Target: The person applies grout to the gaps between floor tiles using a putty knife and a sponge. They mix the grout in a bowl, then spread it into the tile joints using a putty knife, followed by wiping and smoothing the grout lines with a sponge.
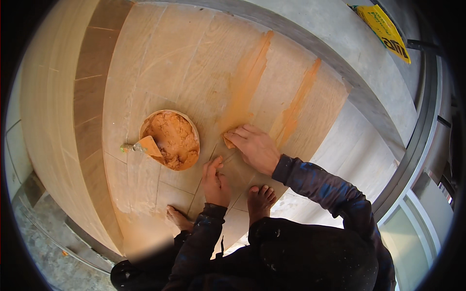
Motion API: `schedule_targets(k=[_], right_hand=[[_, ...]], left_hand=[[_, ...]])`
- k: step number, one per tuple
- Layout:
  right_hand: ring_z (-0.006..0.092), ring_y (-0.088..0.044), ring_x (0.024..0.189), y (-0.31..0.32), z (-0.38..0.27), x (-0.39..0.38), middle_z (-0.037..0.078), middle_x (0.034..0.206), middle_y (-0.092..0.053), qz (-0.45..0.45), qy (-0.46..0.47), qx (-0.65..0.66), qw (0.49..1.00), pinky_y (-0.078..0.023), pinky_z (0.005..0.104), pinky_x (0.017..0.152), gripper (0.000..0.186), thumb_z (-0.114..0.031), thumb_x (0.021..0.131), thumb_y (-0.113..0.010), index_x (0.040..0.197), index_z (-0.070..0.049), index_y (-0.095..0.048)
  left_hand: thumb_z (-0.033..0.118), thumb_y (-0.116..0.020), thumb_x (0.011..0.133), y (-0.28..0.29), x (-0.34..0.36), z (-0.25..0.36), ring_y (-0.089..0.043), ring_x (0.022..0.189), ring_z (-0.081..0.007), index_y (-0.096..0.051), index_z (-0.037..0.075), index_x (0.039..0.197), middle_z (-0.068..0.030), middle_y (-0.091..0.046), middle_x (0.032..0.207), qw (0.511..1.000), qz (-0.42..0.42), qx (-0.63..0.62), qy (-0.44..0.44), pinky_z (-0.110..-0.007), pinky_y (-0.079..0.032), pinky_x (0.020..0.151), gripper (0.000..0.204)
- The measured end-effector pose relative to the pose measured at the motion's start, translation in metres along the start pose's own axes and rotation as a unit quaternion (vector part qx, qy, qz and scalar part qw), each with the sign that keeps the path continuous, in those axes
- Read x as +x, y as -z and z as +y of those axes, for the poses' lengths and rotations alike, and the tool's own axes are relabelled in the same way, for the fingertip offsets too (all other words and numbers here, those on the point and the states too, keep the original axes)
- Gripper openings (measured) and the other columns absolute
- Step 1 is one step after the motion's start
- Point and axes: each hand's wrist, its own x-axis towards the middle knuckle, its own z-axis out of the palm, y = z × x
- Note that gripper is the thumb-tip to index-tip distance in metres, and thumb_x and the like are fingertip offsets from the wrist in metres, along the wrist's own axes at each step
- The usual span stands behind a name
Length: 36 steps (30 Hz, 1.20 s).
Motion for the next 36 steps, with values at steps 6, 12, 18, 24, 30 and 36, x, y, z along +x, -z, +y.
schedule_targets(k=[6, 12, 18, 24, 30, 36], right_hand=[[0.0184, -0.07, 0.097, 0.0, 0.005, -0.06, 0.008, 0.117, -0.07, -0.058, -0.462, 0.56, 0.685, -0.058, 0.0309, 0.082, 0.019, -0.008, 0.101, -0.066, 0.119, -0.001, -0.066], [0.0196, -0.071, 0.106, 0.017, -0.01, -0.06, 0.01, 0.118, -0.072, -0.019, -0.492, 0.75, 0.441, -0.059, 0.0339, 0.097, 0.02, -0.005, 0.102, -0.064, 0.119, 0.003, -0.065], [0.0194, -0.07, 0.107, 0.026, -0.024, -0.066, 0.011, 0.122, -0.069, 0.007, -0.504, 0.774, 0.384, -0.06, 0.035, 0.094, 0.022, -0.005, 0.102, -0.064, 0.123, 0.001, -0.063], [0.0174, -0.07, 0.105, 0.054, -0.036, -0.057, 0.007, 0.119, -0.071, 0.157, -0.425, 0.755, 0.474, -0.059, 0.0326, 0.091, 0.018, -0.003, 0.101, -0.064, 0.118, 0.002, -0.067], [0.0247, -0.066, 0.1, 0.028, -0.024, -0.096, 0.008, 0.118, -0.07, 0.199, -0.354, 0.192, 0.893, -0.055, 0.0353, 0.087, 0.031, 0.005, 0.092, -0.065, 0.121, -0.001, -0.07], [0.0309, -0.059, 0.099, -0.049, -0.057, -0.114, 0.012, 0.112, -0.065, 0.157, -0.281, -0.185, 0.928, -0.053, 0.0382, 0.088, 0.061, 0.002, 0.072, -0.071, 0.132, 0.002, -0.063]], left_hand=[[-0.005, -0.051, 0.084, -0.015, 0.01, 0.024, -0.062, 0.11, -0.0367, -0.059, 0.002, 0.139, -0.0196, -0.058, 0.135, 0.992, 0.018, 0.048, -0.118, -0.044, -0.052, 0.097, 0.056], [0.0, -0.058, 0.084, -0.008, 0.003, 0.02, -0.059, 0.117, -0.0353, -0.06, 0.008, 0.142, -0.0148, -0.053, 0.148, 0.964, -0.061, 0.179, -0.188, -0.043, -0.052, 0.097, 0.059], [-0.002, -0.06, 0.08, 0.025, 0.014, 0.017, -0.06, 0.116, -0.0308, -0.065, 0.015, 0.138, -0.0129, -0.051, 0.152, 0.914, -0.067, 0.248, -0.313, -0.042, -0.051, 0.093, 0.061], [-0.006, -0.06, 0.078, 0.066, 0.021, -0.009, -0.059, 0.116, -0.0295, -0.068, 0.015, 0.132, -0.0122, -0.053, 0.15, 0.86, -0.169, 0.266, -0.401, -0.043, -0.05, 0.094, 0.058], [0.012, -0.065, 0.083, 0.189, 0.075, 0.01, -0.06, 0.116, -0.0258, -0.071, 0.013, 0.122, -0.0086, -0.06, 0.141, 0.776, -0.259, 0.318, -0.48, -0.039, -0.051, 0.09, 0.039], [-0.004, -0.064, 0.069, 0.294, 0.128, 0.018, -0.062, 0.108, -0.0346, -0.067, 0.006, 0.121, -0.0161, -0.061, 0.135, 0.719, -0.251, 0.405, -0.505, -0.044, -0.052, 0.088, 0.053]])
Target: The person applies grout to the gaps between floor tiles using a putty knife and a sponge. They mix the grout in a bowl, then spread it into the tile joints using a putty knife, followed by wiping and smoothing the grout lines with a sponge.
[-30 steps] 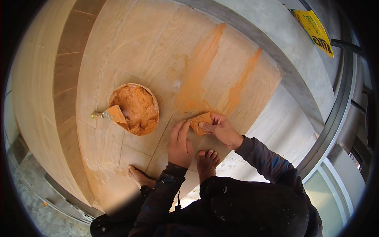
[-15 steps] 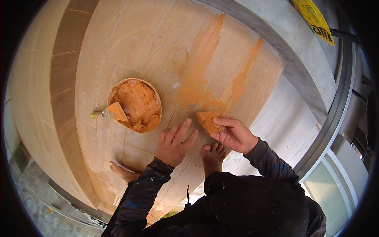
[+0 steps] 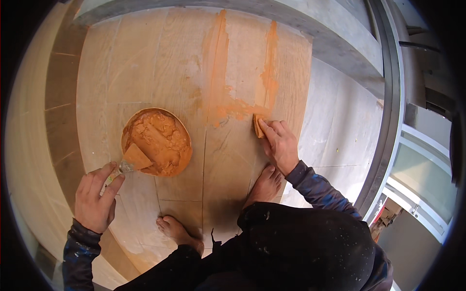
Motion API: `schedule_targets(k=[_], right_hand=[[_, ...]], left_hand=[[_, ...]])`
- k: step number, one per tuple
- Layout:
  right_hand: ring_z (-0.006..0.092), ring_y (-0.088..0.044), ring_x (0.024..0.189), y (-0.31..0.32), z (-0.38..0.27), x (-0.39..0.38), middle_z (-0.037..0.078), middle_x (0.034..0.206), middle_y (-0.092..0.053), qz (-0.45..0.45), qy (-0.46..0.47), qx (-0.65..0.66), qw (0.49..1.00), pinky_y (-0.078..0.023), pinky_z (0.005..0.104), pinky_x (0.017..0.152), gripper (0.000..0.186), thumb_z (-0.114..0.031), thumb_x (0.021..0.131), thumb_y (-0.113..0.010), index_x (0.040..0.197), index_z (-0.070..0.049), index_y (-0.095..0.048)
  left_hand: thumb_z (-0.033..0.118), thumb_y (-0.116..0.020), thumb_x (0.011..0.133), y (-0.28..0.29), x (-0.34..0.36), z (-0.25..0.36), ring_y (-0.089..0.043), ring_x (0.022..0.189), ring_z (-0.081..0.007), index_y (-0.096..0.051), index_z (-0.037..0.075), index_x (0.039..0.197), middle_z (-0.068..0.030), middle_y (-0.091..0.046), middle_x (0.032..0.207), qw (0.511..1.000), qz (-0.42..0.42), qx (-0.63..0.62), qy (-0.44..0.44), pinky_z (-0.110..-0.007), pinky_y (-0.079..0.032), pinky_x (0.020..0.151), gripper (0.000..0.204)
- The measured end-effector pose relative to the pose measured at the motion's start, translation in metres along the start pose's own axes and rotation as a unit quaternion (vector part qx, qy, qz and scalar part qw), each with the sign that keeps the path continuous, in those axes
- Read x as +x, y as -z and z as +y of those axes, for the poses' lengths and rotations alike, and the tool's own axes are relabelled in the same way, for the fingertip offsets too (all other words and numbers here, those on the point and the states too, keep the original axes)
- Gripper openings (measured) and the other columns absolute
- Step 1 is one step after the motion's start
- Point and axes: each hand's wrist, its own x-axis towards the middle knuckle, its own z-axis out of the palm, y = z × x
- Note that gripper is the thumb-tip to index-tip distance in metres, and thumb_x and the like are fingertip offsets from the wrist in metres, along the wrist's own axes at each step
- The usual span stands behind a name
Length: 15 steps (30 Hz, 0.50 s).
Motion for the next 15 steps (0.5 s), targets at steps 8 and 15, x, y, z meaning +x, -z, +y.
schedule_targets(k=[8, 15], right_hand=[[0.0331, -0.061, 0.105, 0.002, -0.046, -0.046, 0.015, 0.113, -0.067, -0.015, -0.046, 0.073, 0.996, -0.053, 0.0396, 0.092, 0.046, 0.003, 0.08, -0.066, 0.126, -0.002, -0.068], [0.0363, -0.059, 0.111, -0.002, 0.003, 0.01, 0.014, 0.12, -0.067, 0.085, -0.03, -0.006, 0.996, -0.052, 0.0428, 0.096, 0.052, 0.005, 0.077, -0.066, 0.128, -0.003, -0.066]], left_hand=[[-0.006, -0.062, 0.08, -0.06, -0.072, -0.012, -0.054, 0.124, -0.0404, -0.053, 0.002, 0.142, -0.021, -0.055, 0.14, 0.977, 0.117, -0.006, 0.18, -0.047, -0.045, 0.106, 0.063], [0.001, -0.071, 0.083, -0.156, -0.093, -0.004, -0.049, 0.135, -0.0398, -0.037, 0.001, 0.156, -0.0224, -0.051, 0.145, 0.939, 0.147, -0.114, 0.288, -0.049, -0.038, 0.113, 0.081]])
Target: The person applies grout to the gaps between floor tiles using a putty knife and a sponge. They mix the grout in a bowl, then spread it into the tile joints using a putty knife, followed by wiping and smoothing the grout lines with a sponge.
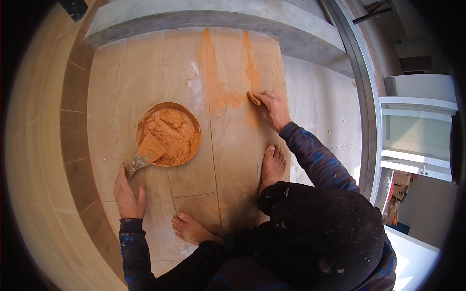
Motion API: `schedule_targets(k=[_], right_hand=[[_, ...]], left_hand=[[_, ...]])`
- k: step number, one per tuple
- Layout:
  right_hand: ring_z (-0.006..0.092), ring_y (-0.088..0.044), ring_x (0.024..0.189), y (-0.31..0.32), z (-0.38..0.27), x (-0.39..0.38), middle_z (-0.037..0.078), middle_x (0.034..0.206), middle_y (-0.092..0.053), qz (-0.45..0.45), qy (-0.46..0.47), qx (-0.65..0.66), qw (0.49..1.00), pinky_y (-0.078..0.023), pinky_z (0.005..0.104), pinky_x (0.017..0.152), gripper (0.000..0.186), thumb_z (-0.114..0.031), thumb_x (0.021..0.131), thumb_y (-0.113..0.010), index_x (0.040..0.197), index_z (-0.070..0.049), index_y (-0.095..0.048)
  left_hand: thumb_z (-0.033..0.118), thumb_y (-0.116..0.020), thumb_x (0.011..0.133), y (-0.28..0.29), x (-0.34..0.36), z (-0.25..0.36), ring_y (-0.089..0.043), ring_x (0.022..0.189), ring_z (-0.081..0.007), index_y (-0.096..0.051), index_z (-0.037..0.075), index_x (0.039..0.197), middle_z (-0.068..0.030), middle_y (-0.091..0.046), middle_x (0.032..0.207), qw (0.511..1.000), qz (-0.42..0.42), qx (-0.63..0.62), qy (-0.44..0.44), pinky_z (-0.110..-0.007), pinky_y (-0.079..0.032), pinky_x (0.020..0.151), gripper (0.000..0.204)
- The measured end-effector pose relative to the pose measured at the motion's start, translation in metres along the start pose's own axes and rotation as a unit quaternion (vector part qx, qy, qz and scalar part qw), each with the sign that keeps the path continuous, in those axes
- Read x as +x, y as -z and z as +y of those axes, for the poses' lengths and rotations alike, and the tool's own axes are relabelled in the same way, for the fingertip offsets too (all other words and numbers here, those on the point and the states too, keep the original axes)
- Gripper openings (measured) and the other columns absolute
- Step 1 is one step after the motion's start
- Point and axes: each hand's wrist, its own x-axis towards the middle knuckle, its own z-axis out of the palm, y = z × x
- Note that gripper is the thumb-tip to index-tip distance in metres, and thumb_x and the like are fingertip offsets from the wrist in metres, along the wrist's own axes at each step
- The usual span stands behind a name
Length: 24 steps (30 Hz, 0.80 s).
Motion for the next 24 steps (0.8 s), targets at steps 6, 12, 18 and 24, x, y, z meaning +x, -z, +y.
schedule_targets(k=[6, 12, 18, 24], right_hand=[[0.0302, -0.06, 0.108, -0.01, -0.057, -0.097, 0.008, 0.112, -0.067, -0.094, 0.007, -0.002, 0.996, -0.053, 0.0387, 0.091, 0.051, 0.003, 0.075, -0.069, 0.125, -0.006, -0.069], [0.0421, -0.064, 0.083, 0.017, -0.05, -0.052, 0.022, 0.089, -0.064, -0.05, -0.116, 0.094, 0.988, -0.052, 0.0448, 0.076, 0.016, 0.001, 0.083, -0.066, 0.099, 0.004, -0.067], [0.042, -0.064, 0.087, -0.038, -0.05, 0.04, 0.022, 0.093, -0.063, 0.096, -0.128, -0.092, 0.983, -0.052, 0.0502, 0.076, 0.013, -0.008, 0.086, -0.065, 0.094, 0.002, -0.064], [0.0426, -0.063, 0.09, -0.065, -0.144, 0.044, 0.022, 0.094, -0.064, 0.01, -0.035, 0.048, 0.998, -0.052, 0.0502, 0.08, 0.013, -0.007, 0.086, -0.066, 0.097, 0.0, -0.067]], left_hand=[[0.002, -0.073, 0.085, -0.01, 0.008, -0.015, -0.053, 0.129, -0.0377, -0.041, 0.005, 0.155, -0.0181, -0.058, 0.136, 0.999, 0.025, 0.032, -0.007, -0.048, -0.041, 0.108, 0.077], [0.004, -0.064, 0.093, -0.023, 0.03, -0.01, -0.059, 0.113, -0.0381, -0.051, 0.004, 0.145, -0.0196, -0.06, 0.12, 0.999, -0.005, -0.047, -0.018, -0.047, -0.047, 0.096, 0.053], [0.008, -0.056, 0.101, -0.014, 0.034, 0.006, -0.06, 0.106, -0.0395, -0.05, 0.0, 0.146, -0.021, -0.057, 0.113, 0.99, 0.037, -0.136, -0.018, -0.044, -0.049, 0.091, 0.046], [0.009, -0.056, 0.102, -0.024, 0.045, 0.008, -0.059, 0.103, -0.0369, -0.047, -0.002, 0.151, -0.0199, -0.057, 0.11, 0.986, 0.037, -0.156, 0.043, -0.042, -0.049, 0.09, 0.051]])
